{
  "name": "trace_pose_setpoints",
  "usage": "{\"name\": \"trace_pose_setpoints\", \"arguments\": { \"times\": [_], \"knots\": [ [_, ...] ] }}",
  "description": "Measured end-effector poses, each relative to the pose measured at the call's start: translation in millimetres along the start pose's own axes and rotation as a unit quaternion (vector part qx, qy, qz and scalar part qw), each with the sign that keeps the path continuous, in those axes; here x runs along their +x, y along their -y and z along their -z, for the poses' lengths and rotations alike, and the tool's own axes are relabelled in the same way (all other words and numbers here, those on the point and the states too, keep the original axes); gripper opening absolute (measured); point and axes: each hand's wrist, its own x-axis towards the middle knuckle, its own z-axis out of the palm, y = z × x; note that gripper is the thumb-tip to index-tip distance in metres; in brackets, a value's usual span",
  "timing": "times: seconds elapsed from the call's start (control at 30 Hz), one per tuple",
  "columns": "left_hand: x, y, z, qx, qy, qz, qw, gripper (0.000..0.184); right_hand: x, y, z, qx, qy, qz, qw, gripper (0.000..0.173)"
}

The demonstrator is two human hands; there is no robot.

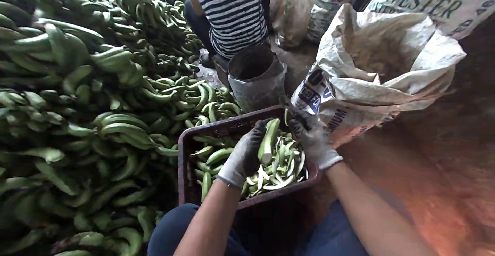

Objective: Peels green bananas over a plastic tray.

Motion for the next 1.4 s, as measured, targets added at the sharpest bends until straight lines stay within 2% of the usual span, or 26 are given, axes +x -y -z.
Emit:
{"name": "trace_pose_setpoints", "arguments": {
  "times": [0.1,0.17,0.37,0.47,0.57,0.63,0.77,0.83,0.97,1.1,1.2,1.3,1.4],
  "knots": [
    [1,-3,4,-0.043,0.024,-0.02,0.999,0.05,-6,8,8,0.03,-0.001,0.019,0.999,0.055],
    [6,0,9,-0.043,0.005,-0.049,0.998,0.044,-18,19,7,0.037,0.011,0.028,0.999,0.054],
    [20,7,14,-0.092,-0.191,-0.111,0.971,0.046,-43,34,-1,0.099,0.118,0.041,0.987,0.045],
    [20,9,16,-0.069,-0.237,-0.112,0.963,0.046,-54,40,-13,0.143,0.168,0.074,0.972,0.05],
    [17,10,15,0.003,-0.19,-0.103,0.976,0.044,-47,37,-16,0.107,0.175,0.06,0.977,0.054],
    [13,8,16,0.053,-0.1,-0.08,0.99,0.044,-31,30,-15,0.055,0.145,0.033,0.987,0.053],
    [19,12,18,-0.015,-0.005,0.004,1.0,0.04,-10,18,-9,-0.008,0.089,-0.014,0.996,0.052],
    [18,12,17,-0.036,0.028,0.005,0.999,0.04,-9,18,-5,-0.009,0.091,-0.01,0.996,0.052],
    [8,5,19,0.064,0.072,-0.019,0.995,0.044,-9,14,3,-0.002,0.086,0.029,0.996,0.051],
    [1,0,18,0.062,0.073,-0.017,0.995,0.043,4,-4,6,-0.027,0.049,-0.044,0.997,0.056],
    [7,3,16,-0.002,0.057,-0.053,0.997,0.044,-2,6,11,0.012,0.035,-0.029,0.999,0.054],
    [14,6,18,-0.044,-0.024,-0.103,0.993,0.045,-23,24,5,0.056,0.036,0.009,0.998,0.059],
    [16,5,18,-0.107,-0.118,-0.134,0.978,0.038,-45,36,-3,0.068,0.066,0.058,0.994,0.059]
  ]
}}
